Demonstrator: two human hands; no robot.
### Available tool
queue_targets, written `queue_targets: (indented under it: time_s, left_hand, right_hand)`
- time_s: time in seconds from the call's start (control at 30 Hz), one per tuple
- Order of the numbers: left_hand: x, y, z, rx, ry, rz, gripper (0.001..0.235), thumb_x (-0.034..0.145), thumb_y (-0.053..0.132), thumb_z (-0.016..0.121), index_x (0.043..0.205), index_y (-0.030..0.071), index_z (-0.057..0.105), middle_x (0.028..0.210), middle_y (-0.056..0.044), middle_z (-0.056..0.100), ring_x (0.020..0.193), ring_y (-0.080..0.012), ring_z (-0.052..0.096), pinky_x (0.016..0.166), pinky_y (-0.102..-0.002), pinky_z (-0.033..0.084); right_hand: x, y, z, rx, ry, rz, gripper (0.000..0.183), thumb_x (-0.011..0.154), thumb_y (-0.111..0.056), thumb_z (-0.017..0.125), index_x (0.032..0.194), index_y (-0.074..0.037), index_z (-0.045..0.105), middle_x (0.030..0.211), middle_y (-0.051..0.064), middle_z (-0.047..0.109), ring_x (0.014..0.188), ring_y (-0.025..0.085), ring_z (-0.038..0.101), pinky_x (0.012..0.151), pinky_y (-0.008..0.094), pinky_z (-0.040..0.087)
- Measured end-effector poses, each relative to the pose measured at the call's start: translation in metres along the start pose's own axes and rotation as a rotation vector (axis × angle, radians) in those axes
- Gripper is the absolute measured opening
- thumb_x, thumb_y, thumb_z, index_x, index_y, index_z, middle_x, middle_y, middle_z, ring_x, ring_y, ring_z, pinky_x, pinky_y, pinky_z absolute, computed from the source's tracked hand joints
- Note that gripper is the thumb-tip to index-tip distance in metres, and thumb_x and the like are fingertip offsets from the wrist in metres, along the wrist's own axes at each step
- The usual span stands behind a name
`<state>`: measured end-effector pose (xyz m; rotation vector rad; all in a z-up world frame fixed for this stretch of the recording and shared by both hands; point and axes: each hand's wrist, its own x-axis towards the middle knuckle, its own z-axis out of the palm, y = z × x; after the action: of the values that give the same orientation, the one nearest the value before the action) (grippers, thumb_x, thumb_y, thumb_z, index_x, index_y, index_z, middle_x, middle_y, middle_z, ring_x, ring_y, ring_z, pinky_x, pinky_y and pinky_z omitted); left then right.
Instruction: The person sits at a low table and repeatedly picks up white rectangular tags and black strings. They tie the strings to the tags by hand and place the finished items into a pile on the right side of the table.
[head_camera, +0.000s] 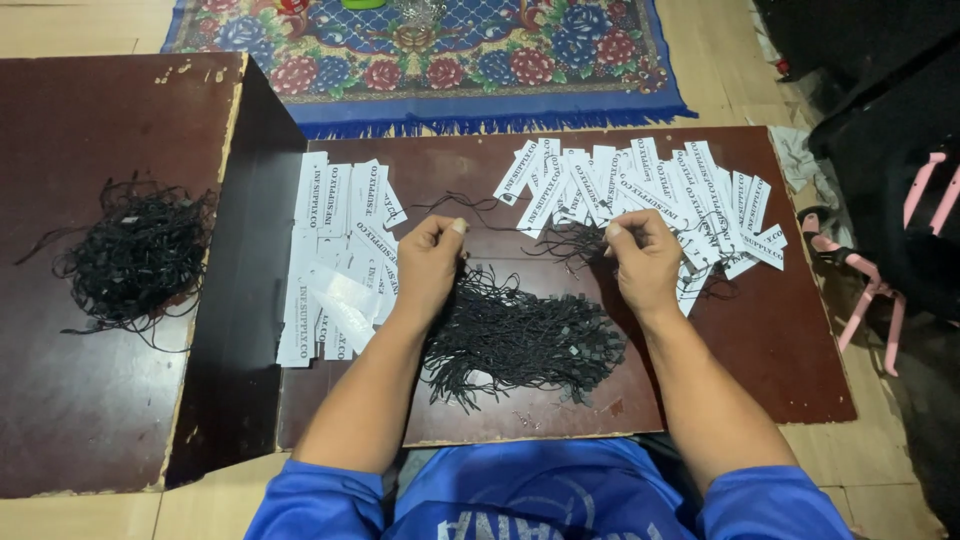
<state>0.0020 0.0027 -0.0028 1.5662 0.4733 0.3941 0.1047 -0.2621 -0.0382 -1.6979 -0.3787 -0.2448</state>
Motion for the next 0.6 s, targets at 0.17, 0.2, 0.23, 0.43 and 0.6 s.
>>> queue_targets:
  time_s: [0.17,0.2,0.23,0.43,0.6]
  left_hand:
    - [0.0,-0.001,-0.002,0.023,0.034,0.003,0.013,0.093,0.015,0.066,0.089,0.01,0.076,0.061,-0.004,0.063,0.062,-0.0111,0.055,0.061,-0.025,0.046]
    - [0.0,0.0,-0.002,0.043,0.03,0.007,0.012,0.093,0.015,0.066,0.09,0.01,0.077,0.063,-0.004,0.065,0.064,-0.0111,0.056,0.063,-0.026,0.047]
    - [0.0,-0.001,-0.001,0.044,0.029,0.008,0.012,0.093,0.015,0.066,0.09,0.01,0.077,0.063,-0.004,0.065,0.064,-0.0111,0.056,0.063,-0.026,0.047]
    - [0.003,-0.013,0.001,0.202,0.0,0.15,0.009,0.086,0.012,0.075,0.093,0.014,0.081,0.083,-0.007,0.071,0.079,-0.0172,0.067,0.075,-0.031,0.053]
    - [0.002,-0.017,0.004,0.243,-0.06,0.177,0.018,0.09,0.012,0.071,0.103,0.018,0.082,0.085,-0.006,0.074,0.082,-0.019,0.071,0.076,-0.033,0.055]
  right_hand:
    - [-0.002,-0.005,0.001,-0.07,-0.113,0.107,0.005,0.096,-0.001,0.068,0.098,-0.004,0.071,0.077,0.01,0.07,0.064,0.017,0.065,0.063,0.031,0.051]
    - [-0.002,-0.004,0.001,-0.101,-0.179,0.15,0.006,0.094,-0.003,0.069,0.098,-0.005,0.073,0.078,0.01,0.071,0.065,0.017,0.066,0.063,0.032,0.052]
    - [-0.001,-0.009,0.002,-0.1,-0.179,0.15,0.006,0.094,-0.003,0.069,0.098,-0.005,0.073,0.078,0.01,0.071,0.065,0.017,0.066,0.063,0.032,0.052]
    - [-0.007,-0.039,0.005,-0.329,-0.479,0.137,0.016,0.087,-0.01,0.073,0.103,-0.009,0.077,0.085,0.014,0.077,0.075,0.029,0.074,0.07,0.04,0.056]
    - [-0.003,-0.035,0.001,-0.384,-0.485,0.071,0.013,0.091,-0.009,0.068,0.1,-0.009,0.077,0.086,0.013,0.078,0.082,0.032,0.075,0.076,0.042,0.058]
